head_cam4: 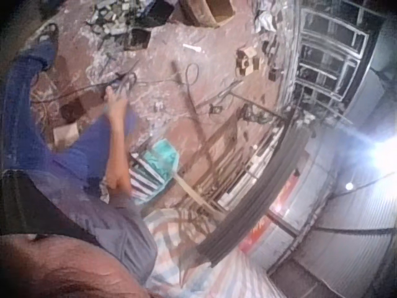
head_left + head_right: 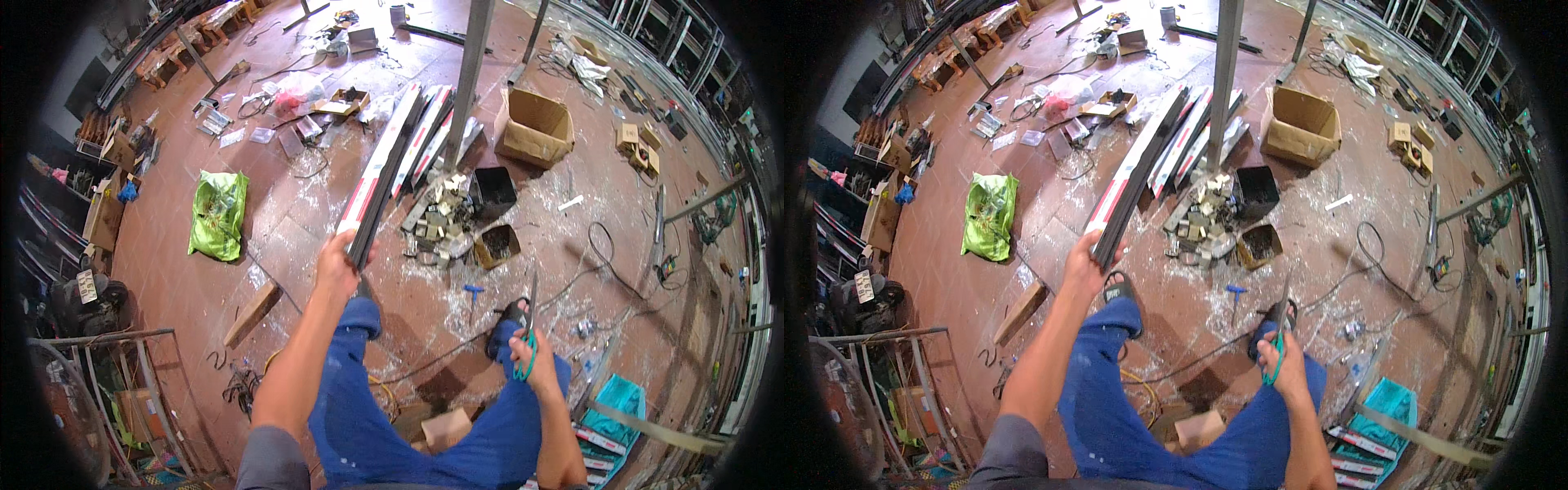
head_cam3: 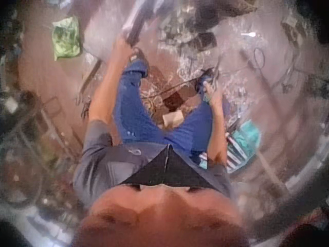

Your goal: The person sits on the floor and uses scissors to cut black cables from long packaged items. They repeatedly pick up packages, cut the cables, and place the cut pieces into a green bag.

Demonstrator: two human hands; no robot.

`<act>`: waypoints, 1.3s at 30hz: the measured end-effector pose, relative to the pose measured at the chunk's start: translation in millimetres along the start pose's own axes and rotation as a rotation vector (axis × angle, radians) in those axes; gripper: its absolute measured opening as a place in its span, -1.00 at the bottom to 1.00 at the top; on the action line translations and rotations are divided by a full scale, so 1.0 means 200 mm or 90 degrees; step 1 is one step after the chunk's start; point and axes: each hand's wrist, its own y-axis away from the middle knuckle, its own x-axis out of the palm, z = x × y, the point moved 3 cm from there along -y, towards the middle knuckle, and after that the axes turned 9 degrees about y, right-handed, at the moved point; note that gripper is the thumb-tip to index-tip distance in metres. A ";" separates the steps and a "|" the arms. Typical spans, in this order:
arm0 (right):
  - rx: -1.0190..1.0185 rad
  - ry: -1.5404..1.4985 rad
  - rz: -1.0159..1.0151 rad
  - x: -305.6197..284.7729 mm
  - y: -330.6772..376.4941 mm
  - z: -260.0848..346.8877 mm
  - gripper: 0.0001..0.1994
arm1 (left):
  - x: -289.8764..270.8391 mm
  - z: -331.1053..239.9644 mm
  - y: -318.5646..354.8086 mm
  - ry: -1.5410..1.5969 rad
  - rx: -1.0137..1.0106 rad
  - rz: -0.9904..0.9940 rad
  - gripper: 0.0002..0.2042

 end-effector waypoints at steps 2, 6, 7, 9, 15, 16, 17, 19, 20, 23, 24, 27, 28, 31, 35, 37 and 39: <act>-0.054 0.129 -0.007 0.05 -0.13 -0.14 -0.69 | 0.07 0.03 -0.42 0.014 -0.003 0.013 -0.65; -0.040 0.352 0.045 0.14 -0.21 0.06 -0.59 | 0.01 0.25 -1.21 0.090 -0.075 0.046 -0.62; -0.009 0.359 0.087 0.16 -0.22 0.10 -0.57 | -0.04 0.32 -1.38 0.116 -0.094 0.037 -0.62; 0.016 0.377 0.115 0.19 -0.29 0.05 -0.63 | -0.26 0.42 -1.74 0.097 -0.079 0.127 -0.61; 0.159 0.321 0.223 0.33 -0.38 0.19 -0.68 | -0.49 0.60 -2.00 -0.170 -0.132 -0.042 -0.45; 0.163 0.275 0.226 0.36 -0.39 0.20 -0.69 | -0.54 0.58 -1.94 -0.326 -0.128 -0.084 -0.38; 0.168 0.229 0.227 0.38 -0.39 0.23 -0.69 | -0.57 0.54 -1.84 -0.483 -0.127 -0.122 -0.31; 0.180 0.210 0.253 0.43 -0.41 0.27 -0.70 | -0.78 0.44 -1.66 -0.781 -0.086 -0.073 -0.36; 0.164 0.211 0.271 0.44 -0.40 0.28 -0.70 | -1.01 0.34 -1.53 -0.965 -0.064 -0.003 -0.39; 0.118 0.188 0.310 0.50 -0.40 0.32 -0.70 | -1.66 0.25 -1.00 -1.215 -0.172 0.116 -0.56; 0.097 0.189 0.300 0.53 -0.39 0.30 -0.70 | -1.73 0.29 -0.80 -1.275 -0.197 0.101 -0.61; 0.110 0.226 0.302 0.57 -0.37 0.30 -0.72 | -2.18 0.44 -0.19 -1.146 -0.377 -0.009 -0.65; 0.135 0.248 0.300 0.58 -0.37 0.29 -0.72 | -2.30 0.53 -0.06 -1.132 -0.387 -0.049 -0.62; 0.145 0.292 0.286 0.60 -0.36 0.25 -0.72 | -2.47 0.70 0.08 -1.087 -0.187 -0.383 -0.49; 0.136 0.294 0.227 0.66 -0.38 0.25 -0.69 | -2.54 0.73 -0.14 -1.042 -0.212 -0.586 -0.55; 0.161 0.250 0.195 0.70 -0.37 0.23 -0.67 | -2.48 0.71 -0.24 -1.054 -0.242 -0.477 -0.59; 0.168 0.246 0.198 0.72 -0.34 0.22 -0.64 | -2.35 0.68 -0.29 -1.018 -0.187 -0.392 -0.65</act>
